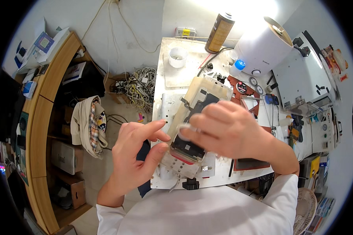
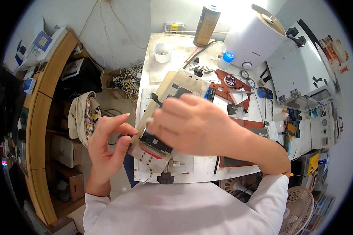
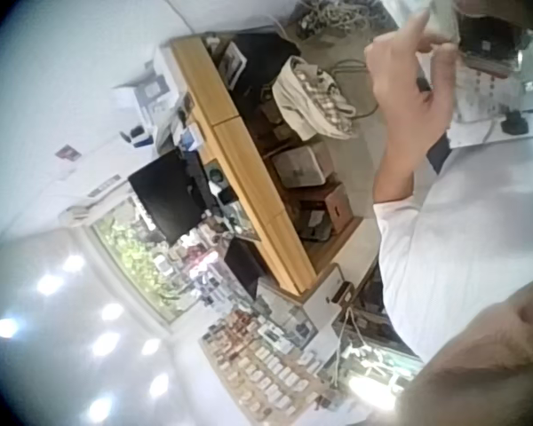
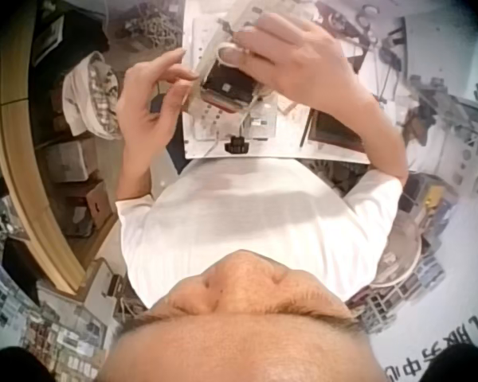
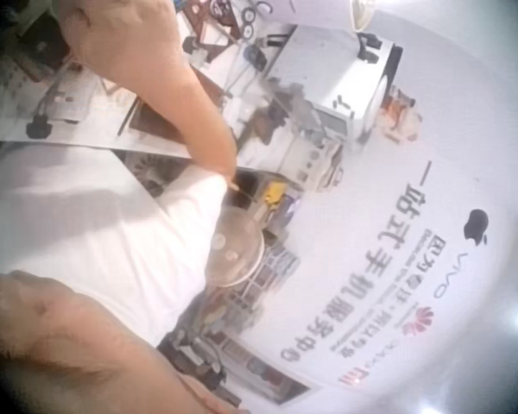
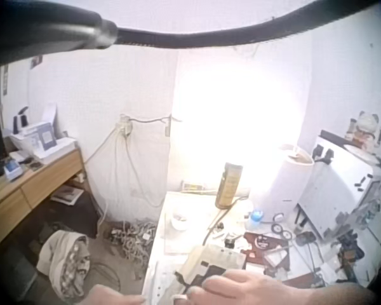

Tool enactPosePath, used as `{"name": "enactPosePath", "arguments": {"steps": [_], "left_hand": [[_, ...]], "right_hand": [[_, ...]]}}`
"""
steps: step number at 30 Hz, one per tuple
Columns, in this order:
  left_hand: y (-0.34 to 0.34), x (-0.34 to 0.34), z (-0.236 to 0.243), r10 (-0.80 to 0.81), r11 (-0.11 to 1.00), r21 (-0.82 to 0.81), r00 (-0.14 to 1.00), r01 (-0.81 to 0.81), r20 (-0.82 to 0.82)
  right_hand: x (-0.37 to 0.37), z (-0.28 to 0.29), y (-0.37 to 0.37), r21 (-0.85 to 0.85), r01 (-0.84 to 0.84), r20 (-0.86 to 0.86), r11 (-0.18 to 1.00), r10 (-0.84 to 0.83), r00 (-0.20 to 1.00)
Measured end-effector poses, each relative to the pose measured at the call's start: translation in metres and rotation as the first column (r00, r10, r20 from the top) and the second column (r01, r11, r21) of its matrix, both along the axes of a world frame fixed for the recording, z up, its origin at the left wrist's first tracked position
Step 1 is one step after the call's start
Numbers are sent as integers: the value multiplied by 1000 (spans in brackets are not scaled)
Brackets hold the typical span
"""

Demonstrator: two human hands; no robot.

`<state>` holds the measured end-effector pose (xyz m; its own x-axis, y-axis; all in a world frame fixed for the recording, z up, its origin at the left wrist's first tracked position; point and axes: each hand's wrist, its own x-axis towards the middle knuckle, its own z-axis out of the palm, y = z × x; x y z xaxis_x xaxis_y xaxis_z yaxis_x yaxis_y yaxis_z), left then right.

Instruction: The person cleans a disassembled electronic device using a white cloth and a brush. They then use a soldering iron to work on the device's internal components, followed by further cleaning with the cloth. The person handles the device and tools with care throughout the process.

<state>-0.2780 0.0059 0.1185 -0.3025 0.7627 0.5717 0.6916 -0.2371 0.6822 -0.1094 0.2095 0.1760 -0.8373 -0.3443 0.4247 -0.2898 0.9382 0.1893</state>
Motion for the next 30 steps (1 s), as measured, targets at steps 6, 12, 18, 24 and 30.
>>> {"name": "enactPosePath", "arguments": {"steps": [6, 12, 18, 24, 30], "left_hand": [[2, -1, -3, 26, 1000, -10, 1000, -26, -11], [2, -2, -4, 22, 1000, 7, 1000, -22, 8], [4, -1, -5, 29, 1000, 12, 1000, -29, -8], [0, -5, -6, 59, 998, 5, 998, -58, -14], [2, -2, -7, 42, 999, 3, 999, -42, -20]], "right_hand": [[11, -5, -4, -72, -51, 23, 996, 53, 998], [32, 2, 6, -85, -42, 51, 995, 46, 998], [37, -9, -1, -101, -30, 27, 994, 33, 999], [49, -2, 4, -148, -48, 0, 988, 49, 999], [34, -8, -4, -180, -72, 17, 981, 77, 997]]}}
